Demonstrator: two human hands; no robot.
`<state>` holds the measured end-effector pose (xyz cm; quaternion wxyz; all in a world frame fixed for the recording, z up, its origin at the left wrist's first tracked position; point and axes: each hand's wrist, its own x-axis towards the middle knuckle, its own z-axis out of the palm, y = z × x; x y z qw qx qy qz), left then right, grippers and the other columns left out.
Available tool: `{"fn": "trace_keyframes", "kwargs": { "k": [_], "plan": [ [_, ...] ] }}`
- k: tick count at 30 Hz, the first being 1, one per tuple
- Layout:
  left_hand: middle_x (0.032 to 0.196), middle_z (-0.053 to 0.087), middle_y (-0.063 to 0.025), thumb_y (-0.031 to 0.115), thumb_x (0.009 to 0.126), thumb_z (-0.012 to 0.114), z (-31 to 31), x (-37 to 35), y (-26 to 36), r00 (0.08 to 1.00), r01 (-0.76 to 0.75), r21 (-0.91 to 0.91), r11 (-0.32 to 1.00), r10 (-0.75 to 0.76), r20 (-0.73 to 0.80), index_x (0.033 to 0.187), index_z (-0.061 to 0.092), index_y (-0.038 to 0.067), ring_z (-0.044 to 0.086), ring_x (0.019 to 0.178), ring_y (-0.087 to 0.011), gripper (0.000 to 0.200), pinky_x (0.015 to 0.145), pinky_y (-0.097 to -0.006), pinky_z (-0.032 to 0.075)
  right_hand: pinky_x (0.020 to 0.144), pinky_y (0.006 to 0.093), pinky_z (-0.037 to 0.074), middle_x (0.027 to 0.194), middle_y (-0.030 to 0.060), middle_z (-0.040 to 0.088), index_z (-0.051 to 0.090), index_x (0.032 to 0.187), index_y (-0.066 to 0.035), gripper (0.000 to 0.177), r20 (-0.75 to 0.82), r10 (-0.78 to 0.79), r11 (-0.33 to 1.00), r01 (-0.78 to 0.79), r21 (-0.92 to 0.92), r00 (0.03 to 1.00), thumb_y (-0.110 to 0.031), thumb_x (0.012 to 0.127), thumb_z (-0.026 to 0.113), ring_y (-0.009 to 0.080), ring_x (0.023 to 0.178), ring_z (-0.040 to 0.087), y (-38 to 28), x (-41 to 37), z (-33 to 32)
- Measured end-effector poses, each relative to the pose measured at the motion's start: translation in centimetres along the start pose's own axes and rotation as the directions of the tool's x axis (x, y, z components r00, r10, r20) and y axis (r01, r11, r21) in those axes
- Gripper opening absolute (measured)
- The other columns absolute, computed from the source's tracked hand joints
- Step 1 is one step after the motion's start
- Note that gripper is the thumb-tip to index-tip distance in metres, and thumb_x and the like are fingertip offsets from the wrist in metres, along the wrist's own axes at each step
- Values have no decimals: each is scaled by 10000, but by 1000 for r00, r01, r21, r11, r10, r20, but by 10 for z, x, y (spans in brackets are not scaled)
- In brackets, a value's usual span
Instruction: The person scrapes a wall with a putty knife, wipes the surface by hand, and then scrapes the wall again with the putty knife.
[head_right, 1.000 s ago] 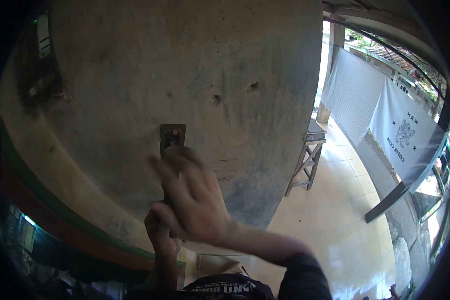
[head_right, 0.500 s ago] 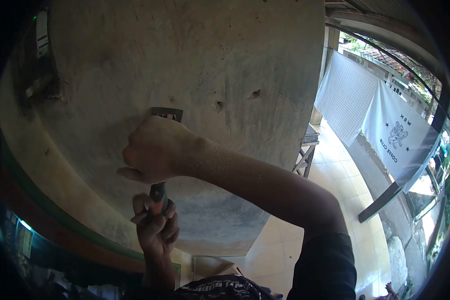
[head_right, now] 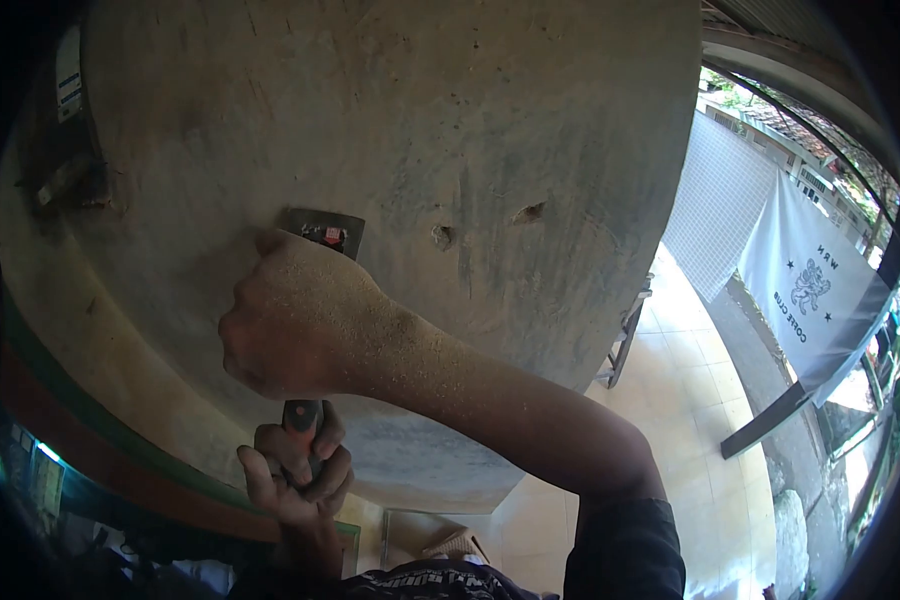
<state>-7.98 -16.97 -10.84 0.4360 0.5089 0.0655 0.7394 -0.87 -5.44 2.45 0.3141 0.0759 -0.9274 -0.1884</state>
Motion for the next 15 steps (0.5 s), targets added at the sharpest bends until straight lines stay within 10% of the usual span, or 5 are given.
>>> {"fn": "trace_keyframes", "kwargs": {
  "k": [7, 15],
  "plan": [
    [894, 413, -198, 445, 927, 491, 20, 16, 14, 990, 79, 36, 996, -74, -122, 670, 427, 16, 293, 400, -13, 504, 309, -152, 233, 607, 335, 435, 416, 45, 491, 499, 444, -117, 386, -77, 108, 990, -101, 98, 991, -218, 816, 482, 186, 394, 469, 16, 10, -8],
    [888, 412, -127, 218, 948, 456, 18, 30, 3, 989, 86, -56, 995, -92, -119, 649, 362, 65, 264, 383, -21, 349, 293, -154, 217, 679, 393, 494, 578, 105, 610, 622, 575, -53, 275, 174, 102, 993, -111, 43, 979, -244, 754, 538, 271, 616, 622, 23, 16, -26]
  ]
}}
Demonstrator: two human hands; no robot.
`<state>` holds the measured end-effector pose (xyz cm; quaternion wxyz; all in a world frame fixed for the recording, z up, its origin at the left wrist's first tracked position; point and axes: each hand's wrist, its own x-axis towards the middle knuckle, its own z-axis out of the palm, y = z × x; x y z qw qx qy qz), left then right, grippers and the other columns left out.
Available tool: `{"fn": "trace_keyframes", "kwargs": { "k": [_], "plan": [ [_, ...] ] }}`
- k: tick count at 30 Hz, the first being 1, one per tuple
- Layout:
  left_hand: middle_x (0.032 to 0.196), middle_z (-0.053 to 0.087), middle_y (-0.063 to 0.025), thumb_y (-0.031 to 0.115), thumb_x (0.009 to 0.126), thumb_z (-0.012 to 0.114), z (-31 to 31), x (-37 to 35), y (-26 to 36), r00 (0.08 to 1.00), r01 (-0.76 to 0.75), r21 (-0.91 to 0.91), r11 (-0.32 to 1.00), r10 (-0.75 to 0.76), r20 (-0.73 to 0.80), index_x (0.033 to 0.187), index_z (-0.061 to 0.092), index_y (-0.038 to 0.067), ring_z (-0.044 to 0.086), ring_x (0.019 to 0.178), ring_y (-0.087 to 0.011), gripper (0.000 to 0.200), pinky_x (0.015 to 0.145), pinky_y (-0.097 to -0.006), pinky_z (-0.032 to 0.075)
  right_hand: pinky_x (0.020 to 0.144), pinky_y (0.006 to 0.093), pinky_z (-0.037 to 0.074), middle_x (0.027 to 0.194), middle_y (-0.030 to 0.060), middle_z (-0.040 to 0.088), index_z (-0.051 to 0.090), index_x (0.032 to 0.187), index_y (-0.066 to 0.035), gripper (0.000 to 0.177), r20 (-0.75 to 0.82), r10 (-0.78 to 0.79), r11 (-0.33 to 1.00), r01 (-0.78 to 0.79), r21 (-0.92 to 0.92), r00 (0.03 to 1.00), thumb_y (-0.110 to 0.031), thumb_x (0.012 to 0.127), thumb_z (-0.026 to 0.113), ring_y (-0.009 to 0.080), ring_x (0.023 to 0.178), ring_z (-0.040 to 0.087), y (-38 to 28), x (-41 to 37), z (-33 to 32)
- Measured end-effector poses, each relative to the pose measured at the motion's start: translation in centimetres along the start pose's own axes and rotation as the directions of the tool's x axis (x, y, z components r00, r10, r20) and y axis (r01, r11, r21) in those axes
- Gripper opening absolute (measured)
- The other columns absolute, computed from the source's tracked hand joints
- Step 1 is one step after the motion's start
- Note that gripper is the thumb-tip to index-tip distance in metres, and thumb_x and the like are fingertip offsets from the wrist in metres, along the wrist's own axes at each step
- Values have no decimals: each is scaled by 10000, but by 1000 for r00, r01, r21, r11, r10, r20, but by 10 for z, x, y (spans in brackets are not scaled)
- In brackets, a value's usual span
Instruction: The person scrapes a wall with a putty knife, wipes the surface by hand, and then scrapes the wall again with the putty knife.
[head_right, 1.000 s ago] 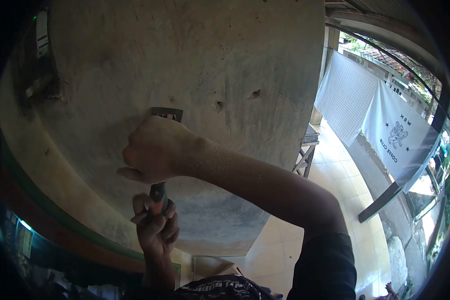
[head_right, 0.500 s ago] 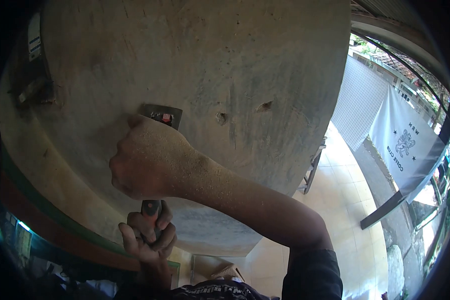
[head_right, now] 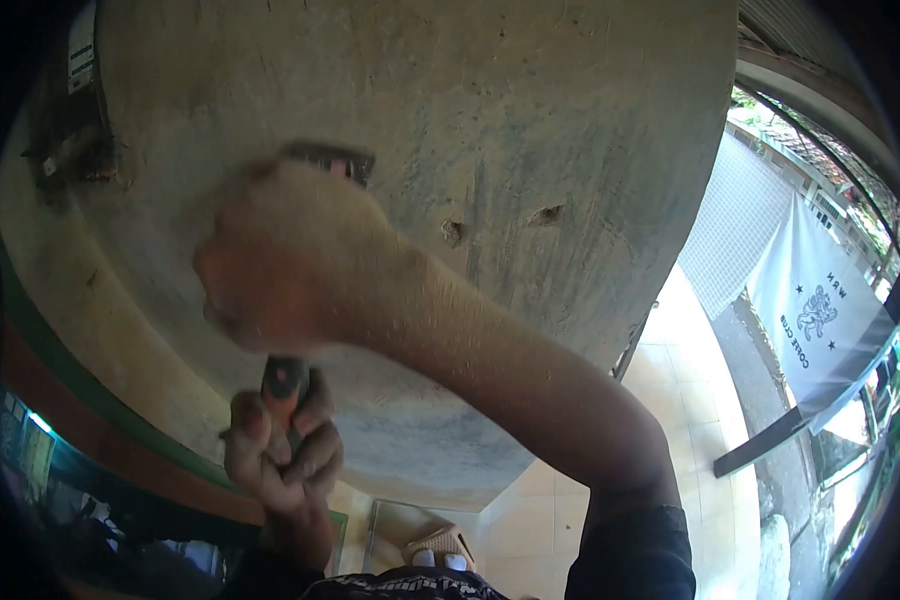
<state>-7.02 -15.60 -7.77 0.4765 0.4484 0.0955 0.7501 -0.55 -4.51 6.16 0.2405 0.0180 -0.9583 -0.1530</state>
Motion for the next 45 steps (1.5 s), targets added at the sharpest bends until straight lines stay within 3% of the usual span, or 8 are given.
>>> {"fn": "trace_keyframes", "kwargs": {
  "k": [9, 13, 19, 24, 37, 39, 43, 45],
  "plan": [
    [872, 401, -121, 191, 926, 455, 26, -24, 8, 981, 173, 40, 984, -168, -97, 793, 464, 96, 310, 411, -41, 163, 330, -219, 338, 664, 398, 505, 562, 128, 598, 631, 588, -39, 281, -43, -74, 995, 77, 59, 996, -258, 740, 541, 317, 566, 602, -5, -12, 10],
    [867, 397, -129, 174, 922, 449, 7, 1, 2, 994, 8, 46, 999, -12, 105, 771, 441, 64, 304, 399, -49, 187, 305, -220, 312, 667, 399, 495, 551, 128, 591, 619, 568, -42, 299, -115, 19, 996, -9, 84, 993, -271, 744, 540, 312, 560, 598, -1, -4, 0],
    [815, 400, -104, 199, 915, 467, 10, -7, -6, 999, 36, 44, 998, -36, -4, 762, 445, 38, 296, 398, -39, 224, 297, -186, 275, 687, 395, 500, 568, 142, 596, 630, 568, -51, 269, -40, -123, 992, 123, -8, 992, -256, 723, 551, 304, 613, 615, 1, -6, 10],
    [818, 405, -106, 167, 890, 464, 16, 1, 2, 997, 54, 68, 996, -50, -62, 662, 344, 50, 261, 365, -36, 283, 275, -182, 231, 656, 363, 458, 434, 80, 497, 509, 430, -88, 360, -354, -99, 995, 97, -23, 930, -227, 762, 499, 249, 434, 511, 8, 1, 11],
    [846, 406, -115, 170, 893, 503, -1, -9, 6, 999, 40, -101, 994, -36, 33, 662, 404, 79, 262, 392, -21, 267, 291, -157, 255, 647, 424, 513, 593, 164, 607, 628, 583, -18, 309, -102, 2, 1000, -2, -7, 995, -259, 745, 525, 333, 662, 633, -4, 5, 15],
    [849, 412, -119, 168, 895, 499, 6, -8, 7, 999, 36, -89, 995, -36, 10, 632, 382, 75, 249, 386, -18, 302, 285, -156, 241, 617, 387, 471, 398, 96, 459, 467, 400, -65, 405, -263, -117, 993, 118, -13, 958, -233, 767, 508, 271, 411, 491, -6, 7, 13],
    [820, 432, -118, 188, 899, 491, 2, 27, 11, 1000, 14, -67, 998, -13, 25, 562, 320, 82, 245, 384, -13, 392, 272, -153, 201, 631, 376, 467, 393, 83, 457, 472, 404, -68, 392, -316, -30, 999, 18, -40, 948, -226, 760, 512, 262, 400, 477, 9, 13, -1],
    [806, 425, -104, 195, 900, 494, 0, 20, 7, 999, 19, -78, 997, -16, 33, 592, 354, 84, 247, 384, -13, 356, 271, -150, 204, 648, 429, 511, 554, 155, 591, 627, 565, -39, 322, -150, 43, 998, -48, -31, 988, -272, 760, 520, 318, 645, 635, 7, 12, -4]
  ]
}}
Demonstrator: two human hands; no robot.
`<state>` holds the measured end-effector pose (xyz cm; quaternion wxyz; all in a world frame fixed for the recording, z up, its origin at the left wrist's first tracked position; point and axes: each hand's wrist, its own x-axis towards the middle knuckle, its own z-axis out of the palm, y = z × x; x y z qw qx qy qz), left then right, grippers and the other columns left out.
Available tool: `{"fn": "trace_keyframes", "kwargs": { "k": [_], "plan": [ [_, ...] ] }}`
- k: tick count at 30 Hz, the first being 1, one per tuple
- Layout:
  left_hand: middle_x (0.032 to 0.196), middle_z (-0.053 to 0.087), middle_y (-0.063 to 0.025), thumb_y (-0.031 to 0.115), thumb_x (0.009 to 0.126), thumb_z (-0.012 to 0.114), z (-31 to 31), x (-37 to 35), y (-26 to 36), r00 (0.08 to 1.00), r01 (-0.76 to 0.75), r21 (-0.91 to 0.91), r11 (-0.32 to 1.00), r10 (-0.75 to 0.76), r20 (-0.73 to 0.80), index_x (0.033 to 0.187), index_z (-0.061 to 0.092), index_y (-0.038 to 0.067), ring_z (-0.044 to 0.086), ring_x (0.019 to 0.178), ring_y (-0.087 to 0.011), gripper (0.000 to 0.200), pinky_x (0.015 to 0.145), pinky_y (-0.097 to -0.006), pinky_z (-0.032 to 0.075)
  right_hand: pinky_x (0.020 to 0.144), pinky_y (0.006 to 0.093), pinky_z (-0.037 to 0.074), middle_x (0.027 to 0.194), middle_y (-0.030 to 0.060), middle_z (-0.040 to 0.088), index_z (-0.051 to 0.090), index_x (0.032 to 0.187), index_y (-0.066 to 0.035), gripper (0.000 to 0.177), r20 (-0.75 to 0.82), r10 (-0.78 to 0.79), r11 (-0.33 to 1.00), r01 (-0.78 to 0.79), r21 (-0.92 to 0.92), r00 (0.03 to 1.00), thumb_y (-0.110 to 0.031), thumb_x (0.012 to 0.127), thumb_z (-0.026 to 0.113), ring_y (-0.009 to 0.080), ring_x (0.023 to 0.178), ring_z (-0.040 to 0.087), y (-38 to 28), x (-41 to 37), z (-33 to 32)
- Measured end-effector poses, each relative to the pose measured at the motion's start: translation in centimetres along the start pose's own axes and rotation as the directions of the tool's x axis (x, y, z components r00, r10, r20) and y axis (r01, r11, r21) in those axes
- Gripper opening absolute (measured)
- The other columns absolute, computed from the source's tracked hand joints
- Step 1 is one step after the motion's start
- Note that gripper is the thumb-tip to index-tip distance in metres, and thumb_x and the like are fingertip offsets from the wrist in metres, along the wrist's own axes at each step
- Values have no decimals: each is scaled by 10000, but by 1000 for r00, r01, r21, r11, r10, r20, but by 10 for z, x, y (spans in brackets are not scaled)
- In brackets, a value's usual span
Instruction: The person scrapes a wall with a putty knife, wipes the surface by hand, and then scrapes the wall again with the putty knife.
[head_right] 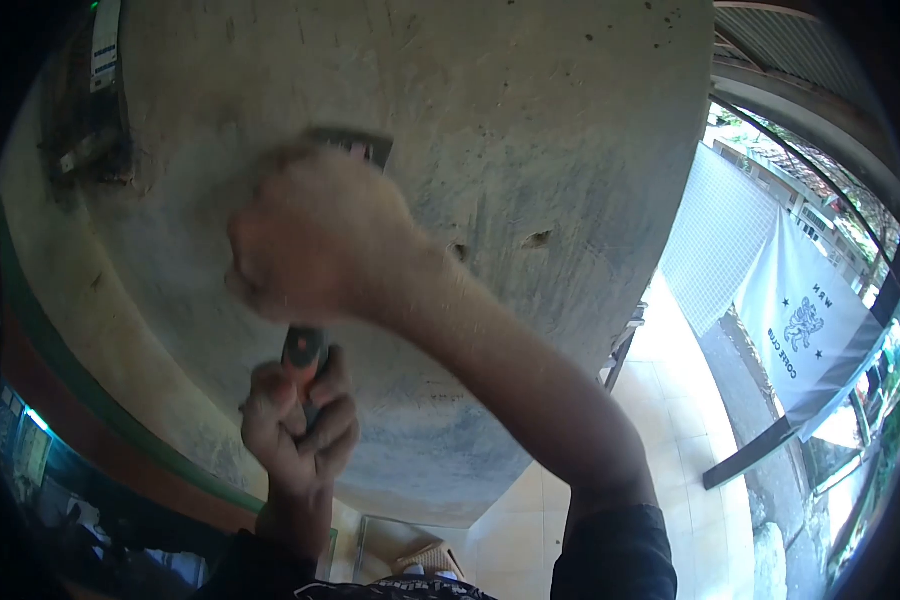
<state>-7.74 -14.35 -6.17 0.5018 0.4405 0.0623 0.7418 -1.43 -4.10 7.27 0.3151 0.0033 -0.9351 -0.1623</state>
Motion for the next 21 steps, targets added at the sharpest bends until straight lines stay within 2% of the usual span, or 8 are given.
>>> {"fn": "trace_keyframes", "kwargs": {
  "k": [4, 8, 10, 12, 16, 19, 20, 21],
  "plan": [
    [816, 407, -108, 199, 906, 493, 0, -26, -9, 997, 23, 1, 1000, -23, -76, 669, 405, 95, 233, 381, -12, 274, 278, -147, 228, 605, 426, 515, 532, 148, 580, 625, 560, -42, 305, 103, -78, 997, 76, 18, 992, -260, 748, 525, 320, 595, 626, -8, -16, 16],
    [839, 404, -124, 183, 915, 484, 10, -9, 9, 997, 35, -33, 999, -37, -62, 613, 371, 75, 236, 390, -26, 340, 287, -143, 233, 544, 419, 516, 508, 134, 565, 609, 534, -49, 308, -10, 26, 997, -25, 80, 1000, -245, 755, 522, 320, 523, 605, 1, -4, 4],
    [839, 402, -130, 186, 920, 482, 2, -4, 6, 1000, 4, -6, 1000, -4, 5, 597, 353, 62, 247, 397, -28, 369, 283, -145, 235, 529, 416, 516, 499, 132, 558, 600, 521, -51, 317, -72, 33, 998, -29, 60, 997, -241, 761, 518, 318, 501, 597, -1, -6, 6],
    [835, 406, -125, 185, 916, 493, 5, -18, 4, 998, 46, -73, 996, -48, -28, 590, 338, 54, 253, 401, -28, 385, 277, -149, 233, 529, 415, 518, 487, 138, 544, 590, 507, -48, 323, -139, -32, 996, 43, 80, 990, -237, 758, 519, 315, 501, 597, -7, -15, 17],
    [803, 413, -98, 198, 902, 501, 9, -1, 7, 998, 60, -35, 998, -61, -14, 578, 335, 74, 265, 395, -20, 385, 267, -154, 233, 523, 408, 518, 481, 139, 541, 582, 499, -41, 331, -194, -44, 986, 74, 150, 980, -239, 757, 519, 308, 498, 598, 5, -11, 10],
    [778, 414, -87, 208, 890, 504, 7, 5, 1, 999, 44, 26, 999, -44, -7, 569, 314, 86, 266, 382, -10, 392, 257, -159, 231, 500, 408, 513, 483, 136, 543, 576, 500, -32, 343, -151, 42, 995, -28, 93, 988, -236, 770, 516, 306, 487, 592, 7, -4, -4],
    [768, 413, -84, 214, 884, 505, 7, 5, -2, 1000, 26, 61, 998, -25, -16, 566, 301, 92, 263, 374, -5, 396, 251, -161, 227, 495, 378, 481, 442, 101, 488, 510, 450, -45, 341, -224, 21, 997, -3, 82, 974, -182, 761, 539, 260, 449, 546, 3, -10, 5],
    [760, 413, -88, 209, 878, 511, 15, -8, -2, 971, 124, 68, 990, -107, -216, 556, 281, 93, 250, 361, -5, 412, 239, -164, 210, 489, 349, 449, 401, 65, 434, 445, 400, -58, 377, -291, 0, 997, 22, 70, 957, -128, 752, 561, 213, 411, 499, -1, -15, 14]
  ]
}}
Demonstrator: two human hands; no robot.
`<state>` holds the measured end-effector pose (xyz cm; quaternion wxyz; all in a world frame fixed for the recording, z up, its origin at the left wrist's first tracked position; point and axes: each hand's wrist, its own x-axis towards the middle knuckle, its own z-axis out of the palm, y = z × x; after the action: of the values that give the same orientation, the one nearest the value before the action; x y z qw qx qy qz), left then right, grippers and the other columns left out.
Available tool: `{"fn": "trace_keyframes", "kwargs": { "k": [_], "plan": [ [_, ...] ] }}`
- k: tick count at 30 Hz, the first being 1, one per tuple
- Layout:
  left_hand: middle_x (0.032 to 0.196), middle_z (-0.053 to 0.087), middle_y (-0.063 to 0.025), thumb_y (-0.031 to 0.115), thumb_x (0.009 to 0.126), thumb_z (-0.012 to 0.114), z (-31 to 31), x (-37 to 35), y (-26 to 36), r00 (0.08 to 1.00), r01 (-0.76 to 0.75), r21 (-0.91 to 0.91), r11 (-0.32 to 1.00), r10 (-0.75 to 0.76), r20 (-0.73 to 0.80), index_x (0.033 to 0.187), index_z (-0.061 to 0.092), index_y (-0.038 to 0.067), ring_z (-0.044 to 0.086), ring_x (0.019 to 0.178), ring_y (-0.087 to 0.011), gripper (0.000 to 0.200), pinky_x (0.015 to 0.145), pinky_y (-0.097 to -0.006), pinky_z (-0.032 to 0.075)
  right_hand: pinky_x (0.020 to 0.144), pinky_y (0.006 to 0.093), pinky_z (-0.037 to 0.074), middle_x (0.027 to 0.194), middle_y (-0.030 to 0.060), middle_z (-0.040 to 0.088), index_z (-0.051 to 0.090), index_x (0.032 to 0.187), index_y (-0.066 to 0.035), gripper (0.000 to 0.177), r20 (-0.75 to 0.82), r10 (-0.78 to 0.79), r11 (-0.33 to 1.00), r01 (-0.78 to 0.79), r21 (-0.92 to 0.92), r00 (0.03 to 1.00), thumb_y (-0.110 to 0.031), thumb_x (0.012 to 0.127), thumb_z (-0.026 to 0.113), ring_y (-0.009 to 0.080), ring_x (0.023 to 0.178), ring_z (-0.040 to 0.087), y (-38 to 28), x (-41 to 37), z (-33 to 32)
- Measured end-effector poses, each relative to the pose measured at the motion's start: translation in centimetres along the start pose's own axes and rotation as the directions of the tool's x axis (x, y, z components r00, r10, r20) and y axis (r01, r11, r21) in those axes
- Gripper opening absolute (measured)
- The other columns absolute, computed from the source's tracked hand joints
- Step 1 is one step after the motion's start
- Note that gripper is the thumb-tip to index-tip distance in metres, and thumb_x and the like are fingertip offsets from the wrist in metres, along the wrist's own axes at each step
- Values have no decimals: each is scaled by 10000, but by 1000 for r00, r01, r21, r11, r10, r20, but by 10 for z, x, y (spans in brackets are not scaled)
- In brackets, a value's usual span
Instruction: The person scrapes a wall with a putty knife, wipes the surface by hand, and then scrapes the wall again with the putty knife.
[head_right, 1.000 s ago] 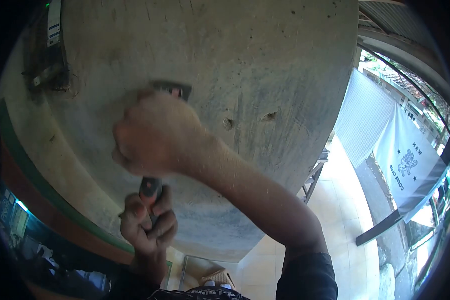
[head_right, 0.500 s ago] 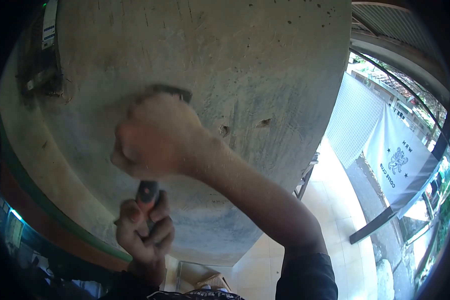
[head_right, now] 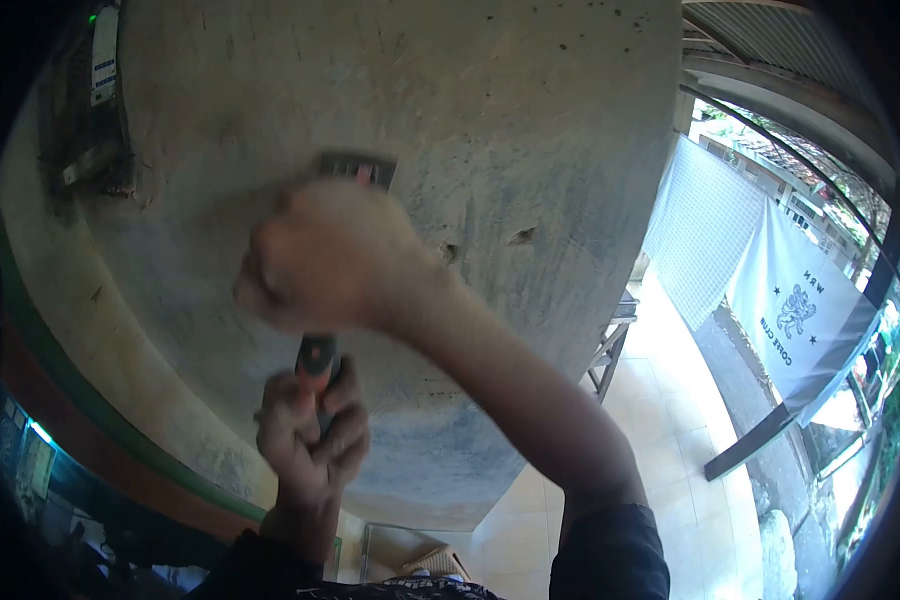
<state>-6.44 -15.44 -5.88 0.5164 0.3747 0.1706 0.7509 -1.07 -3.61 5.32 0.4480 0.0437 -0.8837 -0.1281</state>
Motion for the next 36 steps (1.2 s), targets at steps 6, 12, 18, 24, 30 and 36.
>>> {"fn": "trace_keyframes", "kwargs": {
  "k": [6, 12, 18, 24, 30, 36],
  "plan": [
    [763, 418, -101, 162, 871, 486, 3, -1, 4, 991, -80, -36, 996, 83, 100, 541, 303, 84, 243, 347, -6, 385, 232, -161, 215, 492, 361, 450, 397, 67, 424, 437, 382, -59, 394, -93, -127, 988, 134, 75, 988, -132, 741, 580, 238, 399, 478, 5, 2, 2],
    [774, 415, -101, 139, 862, 480, -12, -13, -9, 988, -98, -1, 995, 98, 123, 536, 298, 71, 248, 352, -17, 380, 256, -146, 216, 474, 361, 445, 401, 69, 440, 426, 380, -54, 407, -33, -82, 996, 83, 42, 996, -147, 747, 572, 239, 394, 470, -12, -16, 12],
    [829, 418, -114, 137, 836, 504, 6, 5, 5, 986, -71, -80, 994, 82, 148, 562, 320, 76, 204, 372, -20, 335, 262, -156, 208, 494, 356, 477, 399, 66, 440, 430, 384, -53, 414, 73, 91, 994, -95, 54, 993, -163, 760, 564, 236, 434, 512, 0, 11, -23],
    [836, 430, -110, 151, 836, 500, 3, -17, -14, 994, -65, -4, 998, 65, 93, 563, 338, 89, 209, 378, -18, 323, 268, -159, 218, 456, 361, 465, 395, 76, 424, 445, 400, -44, 419, -39, -75, 990, 79, 114, 996, -190, 779, 549, 251, 431, 507, -13, -22, 6],
    [796, 422, -92, 152, 829, 495, 4, 13, -3, 999, 9, -58, 998, -6, 51, 536, 300, 93, 203, 373, -32, 357, 292, -156, 236, 532, 386, 500, 405, 82, 430, 440, 396, -56, 428, -18, 86, 995, -86, -55, 996, -210, 781, 547, 242, 438, 519, 3, 0, -13],
    [785, 412, -84, 140, 820, 513, 2, -4, -9, 997, -56, -60, 997, 59, 48, 600, 343, 91, 202, 397, -26, 282, 290, -148, 232, 479, 385, 495, 495, 109, 538, 561, 495, -74, 325, 47, -17, 1000, 17, 1, 999, -254, 765, 566, 274, 511, 586, 1, -15, 2]
  ]
}}
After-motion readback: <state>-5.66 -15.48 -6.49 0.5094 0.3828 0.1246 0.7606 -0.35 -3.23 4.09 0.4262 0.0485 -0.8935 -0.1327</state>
